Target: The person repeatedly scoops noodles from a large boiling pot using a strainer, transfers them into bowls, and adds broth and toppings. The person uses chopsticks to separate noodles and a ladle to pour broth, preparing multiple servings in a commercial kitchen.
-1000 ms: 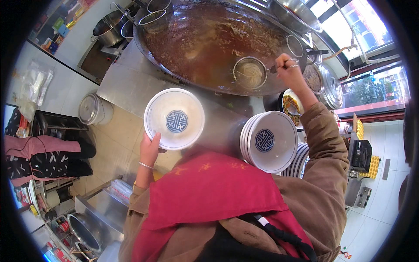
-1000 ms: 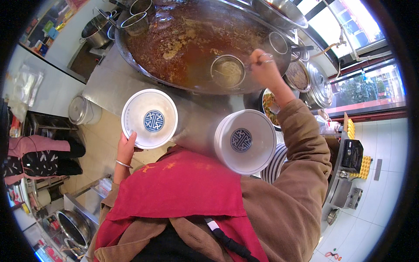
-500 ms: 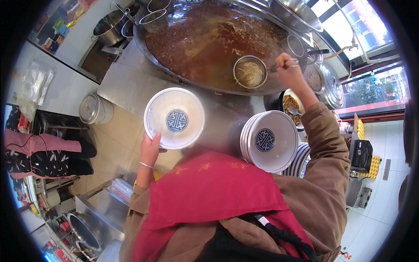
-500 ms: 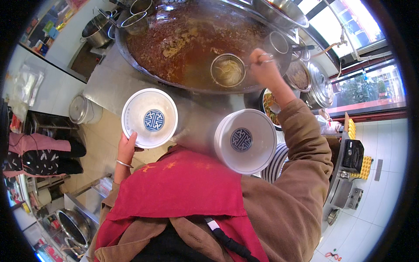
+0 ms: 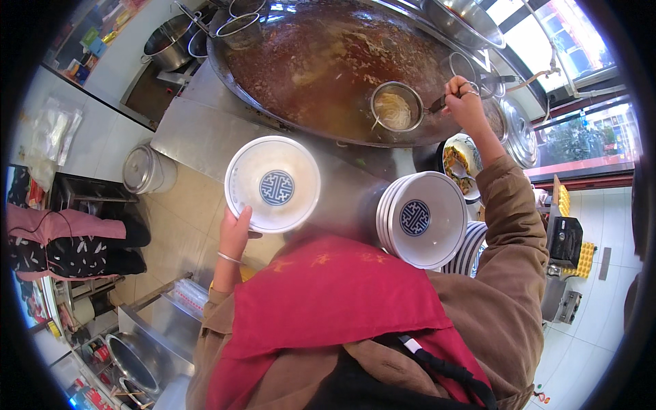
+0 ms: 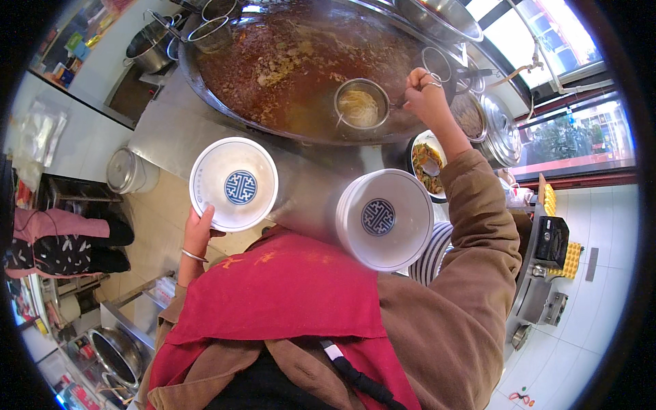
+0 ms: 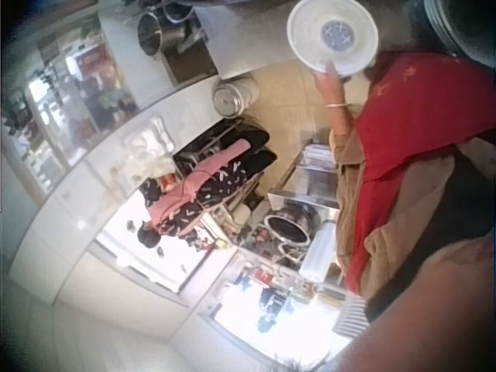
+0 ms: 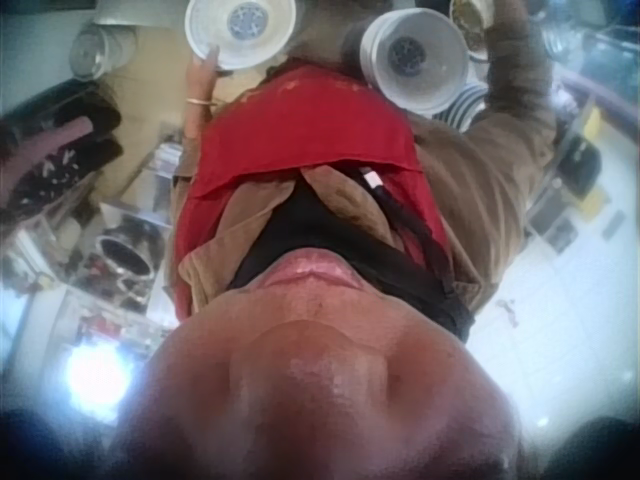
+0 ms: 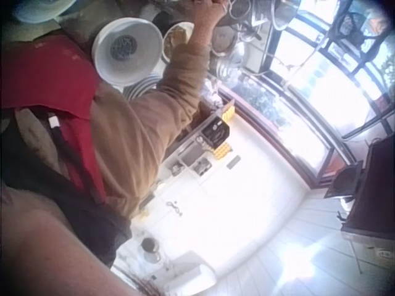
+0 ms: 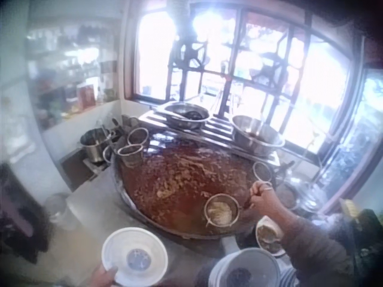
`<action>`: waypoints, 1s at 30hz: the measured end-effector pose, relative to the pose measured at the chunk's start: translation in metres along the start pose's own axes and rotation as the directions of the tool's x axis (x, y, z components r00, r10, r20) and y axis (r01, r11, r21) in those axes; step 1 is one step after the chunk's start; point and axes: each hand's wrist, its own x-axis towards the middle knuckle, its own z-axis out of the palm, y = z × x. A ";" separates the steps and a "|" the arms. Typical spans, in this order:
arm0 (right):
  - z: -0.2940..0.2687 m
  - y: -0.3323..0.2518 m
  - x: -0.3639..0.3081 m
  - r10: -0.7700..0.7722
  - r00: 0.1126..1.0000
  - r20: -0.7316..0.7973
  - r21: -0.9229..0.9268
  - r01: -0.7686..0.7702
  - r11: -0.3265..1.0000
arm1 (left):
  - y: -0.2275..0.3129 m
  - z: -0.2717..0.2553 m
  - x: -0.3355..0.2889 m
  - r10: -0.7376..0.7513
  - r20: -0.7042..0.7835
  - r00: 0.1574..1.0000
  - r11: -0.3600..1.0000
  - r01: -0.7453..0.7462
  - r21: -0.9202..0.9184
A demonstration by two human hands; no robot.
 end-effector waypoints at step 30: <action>0.015 -0.058 -0.019 -0.217 0.975 -0.039 0.188 0.220 0.957 | 0.093 0.022 -0.026 0.047 0.603 0.796 0.770 0.356 -0.530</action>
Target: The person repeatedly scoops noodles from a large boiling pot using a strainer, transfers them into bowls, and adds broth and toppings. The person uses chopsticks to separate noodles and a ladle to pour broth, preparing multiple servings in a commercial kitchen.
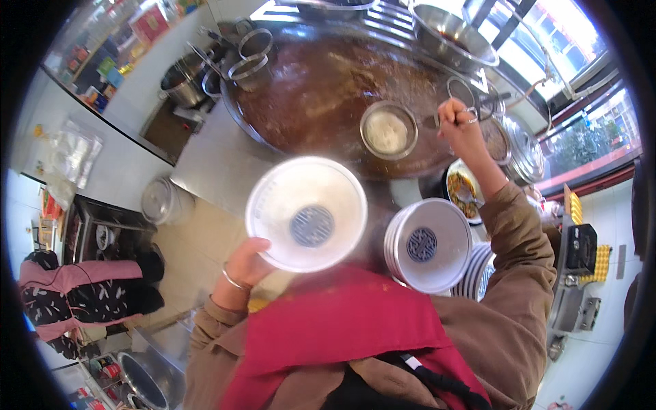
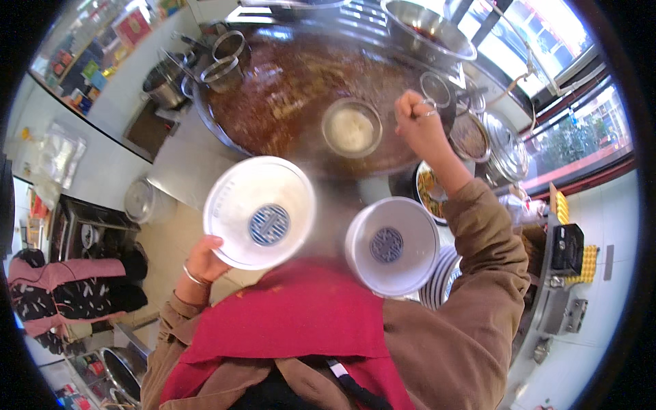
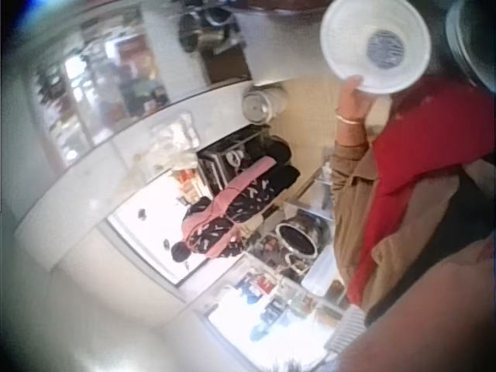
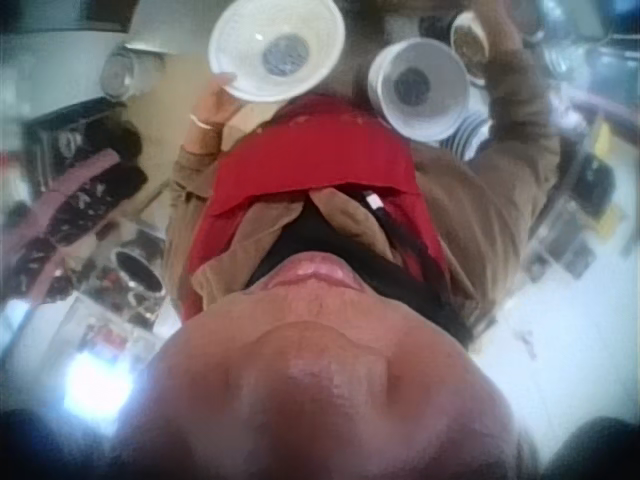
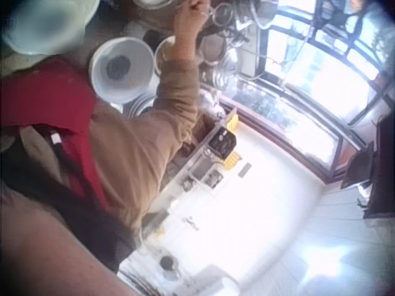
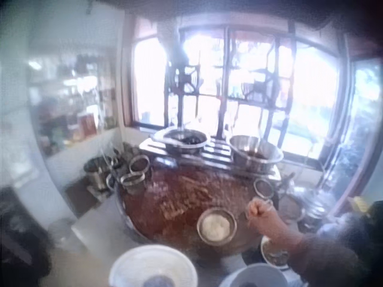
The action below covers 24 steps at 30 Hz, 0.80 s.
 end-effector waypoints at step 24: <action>-0.013 -0.144 -0.093 -0.814 0.479 0.329 -0.350 0.862 0.366 | 0.063 0.187 0.106 -0.161 0.278 0.947 0.987 0.156 0.042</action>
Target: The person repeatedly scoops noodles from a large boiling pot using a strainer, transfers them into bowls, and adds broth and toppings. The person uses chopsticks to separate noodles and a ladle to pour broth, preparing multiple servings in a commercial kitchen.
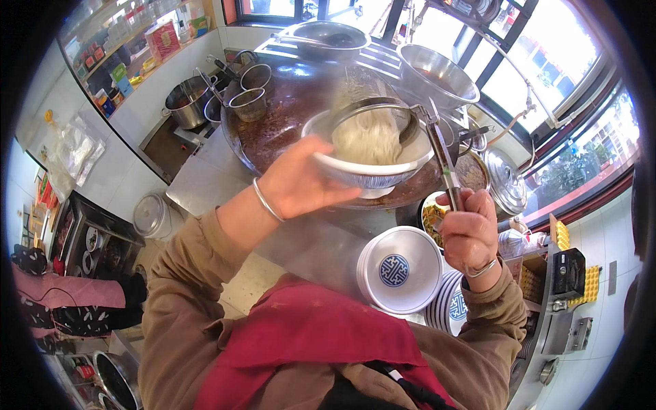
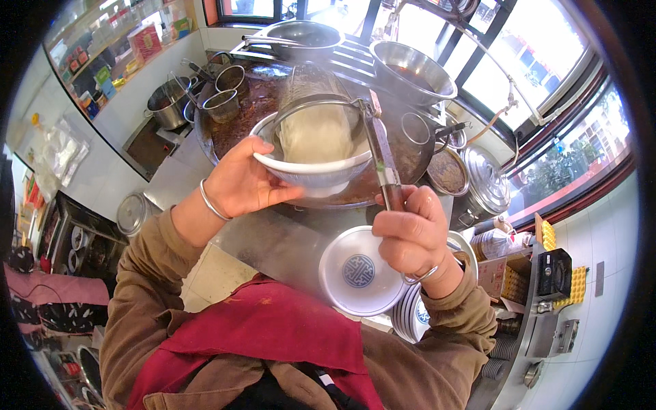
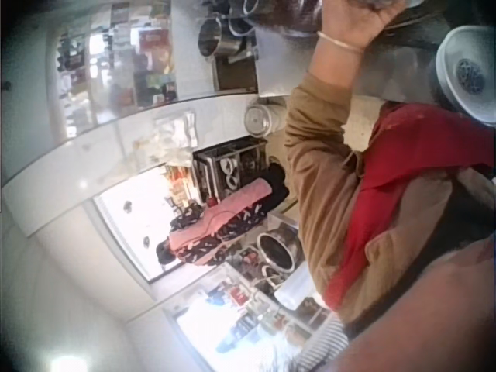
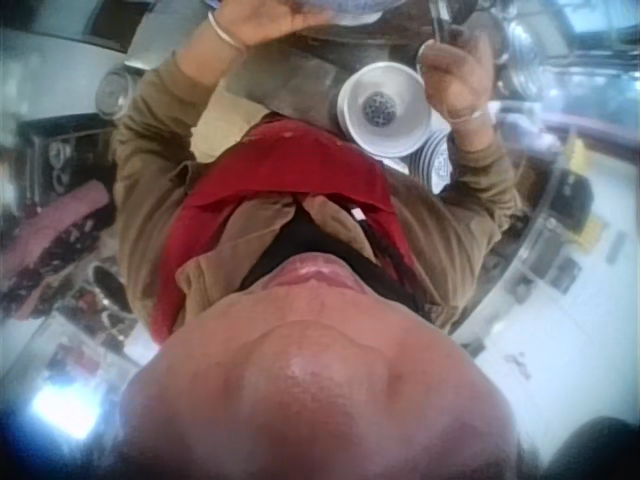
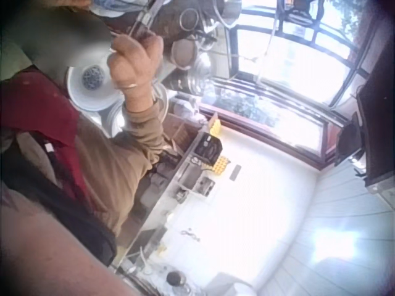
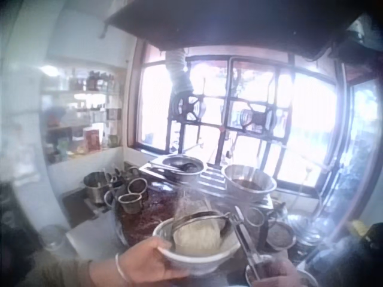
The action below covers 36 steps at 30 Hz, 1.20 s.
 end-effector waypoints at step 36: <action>-0.010 0.023 0.009 0.759 0.431 -0.488 0.499 -0.575 0.648 | -0.021 -0.062 -0.052 0.186 -0.008 0.982 0.979 -0.185 0.081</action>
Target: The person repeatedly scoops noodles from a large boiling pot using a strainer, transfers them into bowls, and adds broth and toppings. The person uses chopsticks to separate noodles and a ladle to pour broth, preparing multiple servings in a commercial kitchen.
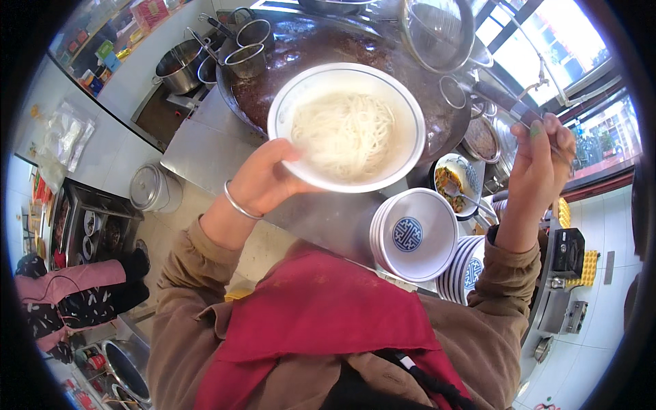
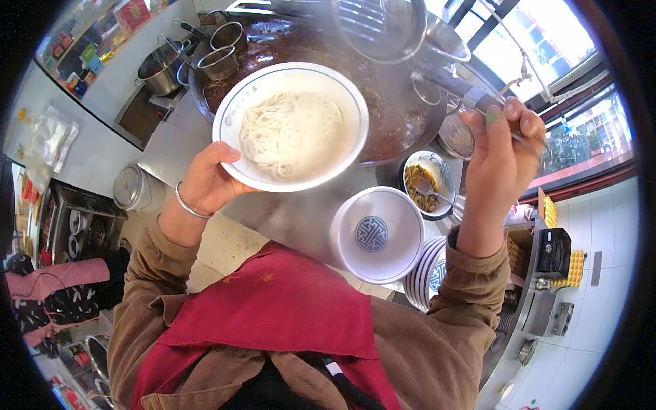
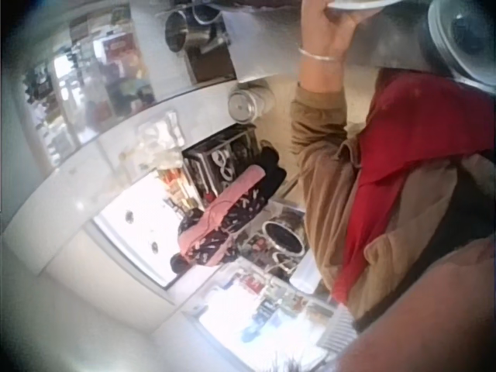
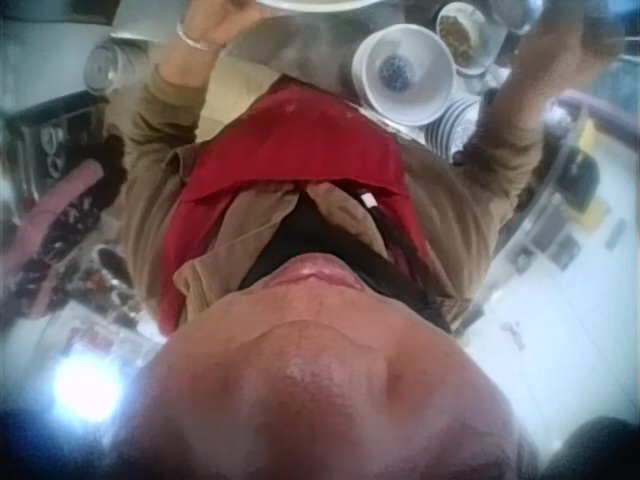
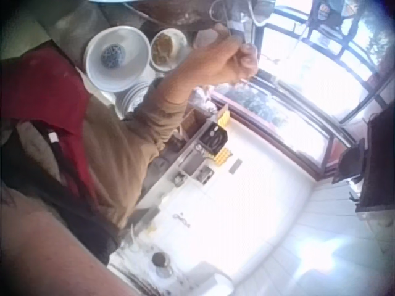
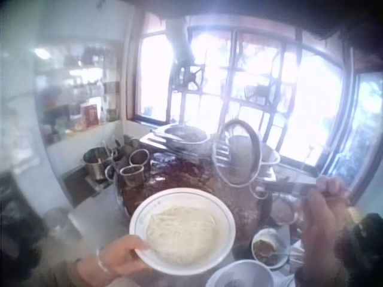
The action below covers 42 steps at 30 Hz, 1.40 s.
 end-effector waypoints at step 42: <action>-0.108 0.206 -0.014 0.923 0.331 -0.195 -0.362 -0.899 0.246 | -0.021 -0.263 -0.131 0.023 -0.453 0.891 0.992 -0.076 -0.099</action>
